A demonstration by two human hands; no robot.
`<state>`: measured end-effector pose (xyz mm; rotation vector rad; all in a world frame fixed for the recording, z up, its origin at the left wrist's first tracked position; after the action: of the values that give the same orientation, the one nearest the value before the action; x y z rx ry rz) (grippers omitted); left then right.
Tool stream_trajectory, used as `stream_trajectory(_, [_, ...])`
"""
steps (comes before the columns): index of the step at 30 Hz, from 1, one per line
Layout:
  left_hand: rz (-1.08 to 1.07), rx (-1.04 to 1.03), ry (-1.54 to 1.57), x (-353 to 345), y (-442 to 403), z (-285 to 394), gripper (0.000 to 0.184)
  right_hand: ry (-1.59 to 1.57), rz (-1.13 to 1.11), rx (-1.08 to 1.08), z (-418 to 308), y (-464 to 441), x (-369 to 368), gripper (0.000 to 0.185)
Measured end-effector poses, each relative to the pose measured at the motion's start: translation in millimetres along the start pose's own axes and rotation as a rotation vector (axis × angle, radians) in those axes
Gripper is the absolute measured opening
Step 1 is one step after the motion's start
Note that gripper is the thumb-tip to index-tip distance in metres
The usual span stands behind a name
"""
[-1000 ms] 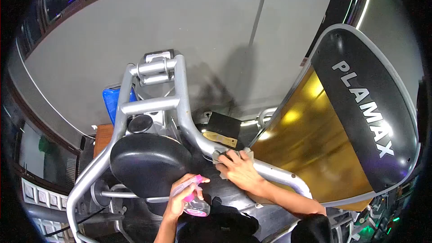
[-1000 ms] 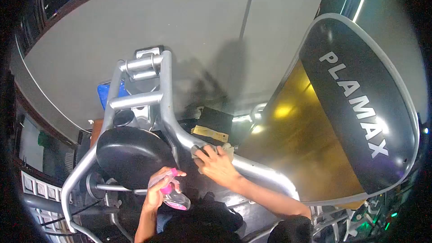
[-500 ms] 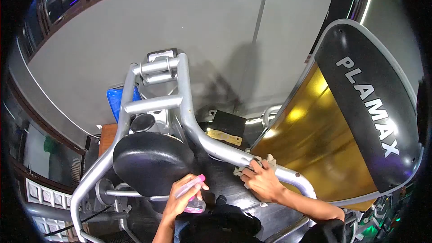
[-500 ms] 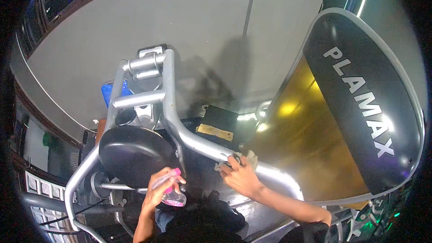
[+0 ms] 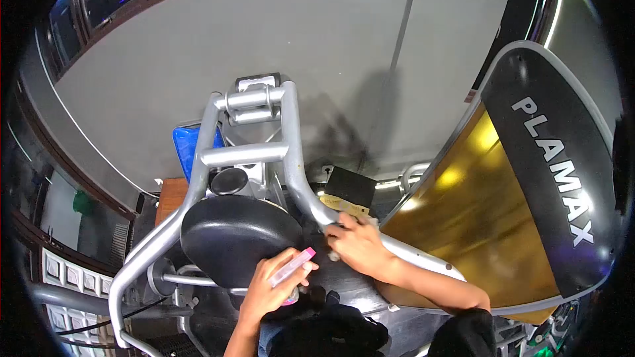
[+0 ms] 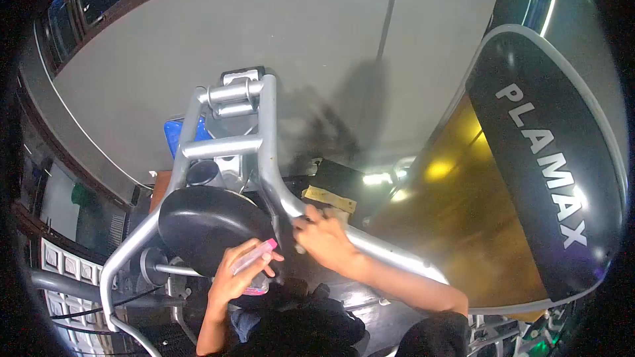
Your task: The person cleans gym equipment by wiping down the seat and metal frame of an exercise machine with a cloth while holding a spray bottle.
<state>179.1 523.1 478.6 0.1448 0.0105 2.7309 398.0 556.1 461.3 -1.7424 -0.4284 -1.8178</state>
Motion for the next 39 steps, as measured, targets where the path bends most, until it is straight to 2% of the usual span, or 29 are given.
stream_trajectory(2, [-0.025, -0.007, -0.01, 2, 1, -3, 0.022, -0.075, -0.039, -0.015, 11, 21, 13, 0.018])
stream_trajectory(4, [-0.028, 0.0, -0.015, 1, 0, -2, 0.023, -0.26, -0.125, -0.12, 24, 41, 22, 0.025])
stream_trajectory(7, [-0.048, 0.041, 0.021, 4, 1, -6, 0.026, -0.279, -0.183, -0.086, 39, 53, 27, 0.03])
stream_trajectory(8, [-0.045, 0.039, 0.024, 5, 1, -5, 0.026, -0.25, -0.031, -0.023, 42, 52, 21, 0.036])
stream_trajectory(11, [-0.027, 0.037, 0.038, 5, 2, -4, 0.028, -0.413, -0.11, -0.072, 43, 27, 24, 0.031])
stream_trajectory(13, [-0.032, 0.034, -0.001, 6, 3, -3, 0.027, -0.454, -0.083, -0.046, 44, 6, 14, 0.033])
stream_trajectory(16, [0.0, 0.022, 0.006, 2, 4, -3, 0.027, -0.545, 0.128, -0.018, 41, -23, 11, 0.034])
stream_trajectory(21, [0.022, 0.119, 0.008, 0, 4, 5, 0.026, -0.631, 0.166, -0.09, 47, -34, 5, 0.024])
stream_trajectory(23, [0.025, 0.133, 0.038, -1, 4, 5, 0.026, -0.6, 0.092, -0.232, 49, -24, 10, 0.025])
stream_trajectory(25, [0.013, 0.187, 0.127, -1, 3, 7, 0.025, -0.617, 0.074, -0.255, 60, -9, 23, 0.029])
stream_trajectory(27, [0.003, 0.136, 0.07, -1, 1, 8, 0.024, -0.625, -0.2, -0.387, 76, 6, 29, 0.037])
stream_trajectory(31, [-0.044, 0.057, 0.041, 0, -5, 6, 0.022, -0.603, -0.232, -0.404, 99, 26, 15, 0.043])
stream_trajectory(33, [-0.051, 0.029, 0.095, 0, -8, 8, 0.023, -0.755, -0.266, -0.419, 105, 25, 3, 0.044])
stream_trajectory(39, [-0.09, 0.002, 0.17, 3, -19, 25, 0.031, -0.789, -0.137, -0.372, 95, -20, -30, 0.043])
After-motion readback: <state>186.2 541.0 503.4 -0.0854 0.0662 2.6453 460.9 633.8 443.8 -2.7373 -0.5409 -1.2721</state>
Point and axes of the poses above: each hand's wrist, its own y-axis away from the middle knuckle, its own x-axis out of the back of the hand, z = x × y, the point moved 1 cm from there along -y, towards the middle knuckle, and after that the axes turned 1 degree about -x, right-handed, at the moved point
